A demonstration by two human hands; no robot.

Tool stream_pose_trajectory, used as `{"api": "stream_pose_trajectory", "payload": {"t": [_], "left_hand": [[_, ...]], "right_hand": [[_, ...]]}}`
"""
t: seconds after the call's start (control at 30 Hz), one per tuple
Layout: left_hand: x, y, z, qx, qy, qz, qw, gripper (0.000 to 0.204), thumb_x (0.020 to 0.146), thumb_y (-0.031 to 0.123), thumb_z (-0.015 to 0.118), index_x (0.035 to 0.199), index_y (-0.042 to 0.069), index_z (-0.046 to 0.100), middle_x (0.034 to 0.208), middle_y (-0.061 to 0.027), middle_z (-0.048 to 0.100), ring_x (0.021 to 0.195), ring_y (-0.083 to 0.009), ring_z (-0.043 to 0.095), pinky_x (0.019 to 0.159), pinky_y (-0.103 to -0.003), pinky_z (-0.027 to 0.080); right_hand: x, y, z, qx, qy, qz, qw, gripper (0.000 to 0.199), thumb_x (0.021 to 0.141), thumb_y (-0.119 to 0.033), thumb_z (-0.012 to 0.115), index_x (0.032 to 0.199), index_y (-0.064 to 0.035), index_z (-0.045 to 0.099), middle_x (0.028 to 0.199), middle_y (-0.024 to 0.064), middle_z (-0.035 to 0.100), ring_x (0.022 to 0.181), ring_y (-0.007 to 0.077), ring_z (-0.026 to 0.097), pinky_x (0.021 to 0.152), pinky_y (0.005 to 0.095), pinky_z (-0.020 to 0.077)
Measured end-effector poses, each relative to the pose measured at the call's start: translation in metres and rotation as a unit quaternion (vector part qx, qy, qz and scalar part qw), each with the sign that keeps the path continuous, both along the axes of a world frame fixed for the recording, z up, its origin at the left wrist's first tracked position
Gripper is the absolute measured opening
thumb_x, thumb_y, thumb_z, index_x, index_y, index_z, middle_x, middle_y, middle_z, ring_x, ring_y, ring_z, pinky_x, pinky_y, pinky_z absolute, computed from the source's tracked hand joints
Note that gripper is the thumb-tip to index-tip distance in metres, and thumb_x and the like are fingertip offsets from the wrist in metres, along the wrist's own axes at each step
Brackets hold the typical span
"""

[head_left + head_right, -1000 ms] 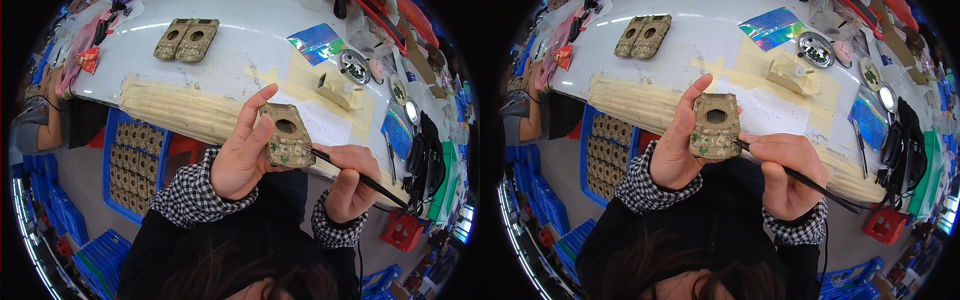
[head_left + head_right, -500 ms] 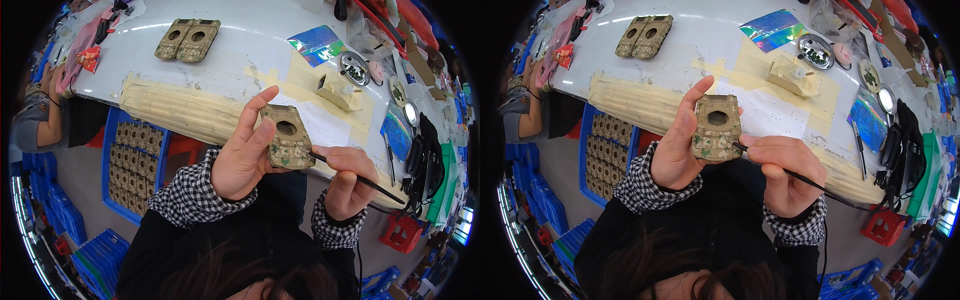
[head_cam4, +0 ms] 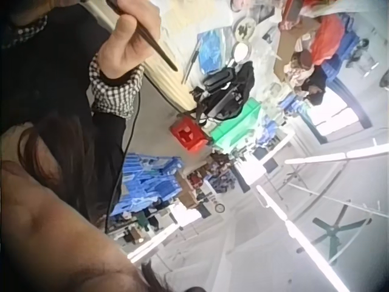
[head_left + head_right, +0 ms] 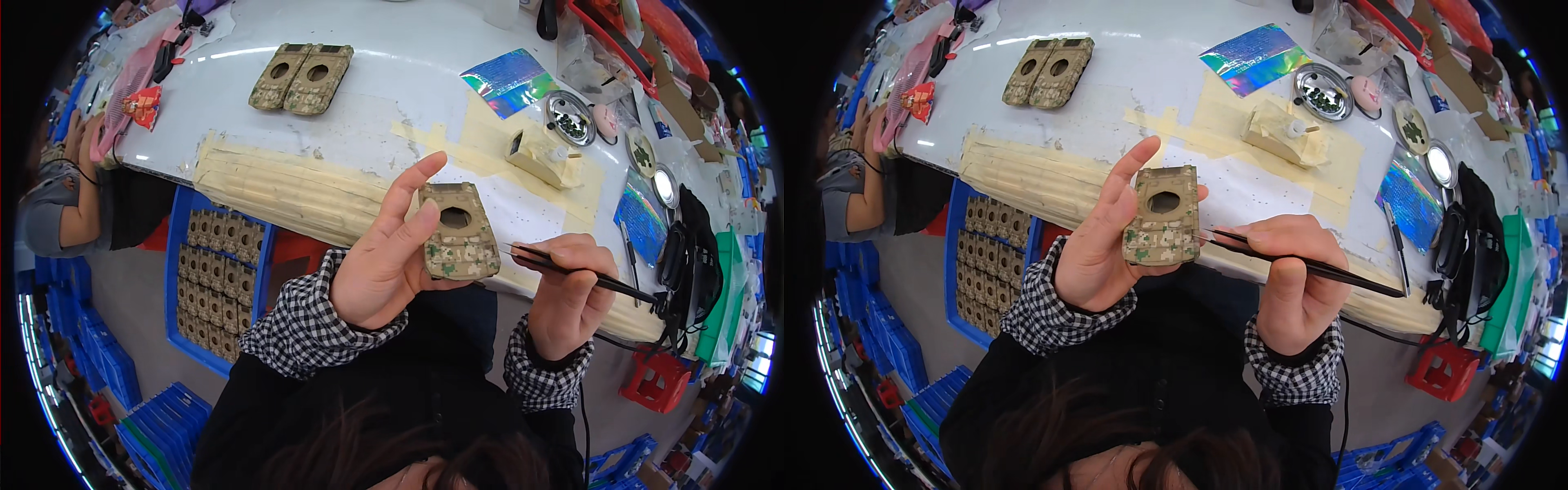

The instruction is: Detailing and painting small plastic toy tank turrets using a paintbrush and tweezers at a workbench.

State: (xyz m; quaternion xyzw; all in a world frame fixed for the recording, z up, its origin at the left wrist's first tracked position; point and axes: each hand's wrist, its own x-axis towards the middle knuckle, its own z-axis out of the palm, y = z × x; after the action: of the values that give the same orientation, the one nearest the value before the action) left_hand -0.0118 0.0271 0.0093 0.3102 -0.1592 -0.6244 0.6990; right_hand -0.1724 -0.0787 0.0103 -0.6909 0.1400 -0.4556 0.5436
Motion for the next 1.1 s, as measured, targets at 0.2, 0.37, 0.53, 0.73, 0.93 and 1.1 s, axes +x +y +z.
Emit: {"api": "stream_pose_trajectory", "payload": {"t": [0.2,0.37,0.53,0.73,0.93,1.1], "left_hand": [[0.009,0.007,-0.005,0.005,-0.051,-0.054,0.997,0.019,0.096,0.011,0.041,0.113,0.005,0.046,0.135,-0.0207,0.041,0.115,-0.0277,0.053,0.095,-0.04,0.045],[0.008,0.01,-0.001,0.013,-0.156,-0.087,0.984,0.014,0.095,0.013,0.046,0.103,0.004,0.053,0.134,-0.0175,0.044,0.111,-0.0141,0.05,0.09,-0.027,0.041],[0.001,0.011,-0.003,-0.009,-0.167,-0.067,0.984,0.014,0.094,0.015,0.052,0.103,0.004,0.055,0.102,-0.0029,0.054,0.084,-0.0036,0.051,0.067,-0.019,0.042],[0.001,0.012,-0.006,-0.013,-0.196,-0.051,0.979,0.013,0.093,0.014,0.054,0.101,0.004,0.057,0.083,0.004,0.056,0.066,0.0011,0.046,0.055,-0.015,0.037],[0.0,0.012,-0.005,-0.012,-0.199,-0.036,0.979,0.014,0.093,0.013,0.054,0.101,0.003,0.058,0.083,0.0037,0.057,0.066,0.0008,0.046,0.056,-0.015,0.037],[0.0,0.013,-0.006,-0.026,-0.185,-0.027,0.982,0.013,0.092,0.011,0.055,0.101,0.002,0.058,0.086,0.0023,0.058,0.073,-0.0007,0.05,0.062,-0.017,0.041]], "right_hand": [[-0.005,0.007,-0.001,-0.023,-0.02,-0.012,0.999,0.029,0.088,-0.026,0.061,0.095,0.0018,0.061,0.096,0.0202,0.063,0.085,0.0265,0.065,0.074,0.0321,0.0526],[-0.01,0.006,0.003,-0.151,0.023,0.007,0.988,0.024,0.083,-0.02,0.068,0.097,-0.0012,0.063,0.095,0.0168,0.065,0.084,0.0263,0.065,0.073,0.0312,0.0525],[-0.007,0.008,0.005,-0.175,0.024,0.055,0.983,0.022,0.075,-0.008,0.073,0.094,-0.0028,0.065,0.09,0.0143,0.065,0.089,0.0294,0.065,0.074,0.033,0.0536],[-0.008,0.01,0.003,-0.192,0.037,0.038,0.98,0.022,0.073,-0.002,0.073,0.093,-0.0033,0.065,0.091,0.0137,0.065,0.091,0.0309,0.065,0.076,0.0346,0.0535],[-0.009,0.012,0.003,-0.185,0.039,0.034,0.981,0.022,0.072,0.0,0.073,0.092,-0.0037,0.065,0.092,0.0139,0.065,0.091,0.0315,0.065,0.076,0.035,0.0538],[-0.007,0.011,0.003,-0.193,0.038,0.04,0.98,0.023,0.071,0.001,0.073,0.092,-0.0038,0.065,0.092,0.0139,0.065,0.091,0.0313,0.065,0.076,0.0346,0.0539]]}}
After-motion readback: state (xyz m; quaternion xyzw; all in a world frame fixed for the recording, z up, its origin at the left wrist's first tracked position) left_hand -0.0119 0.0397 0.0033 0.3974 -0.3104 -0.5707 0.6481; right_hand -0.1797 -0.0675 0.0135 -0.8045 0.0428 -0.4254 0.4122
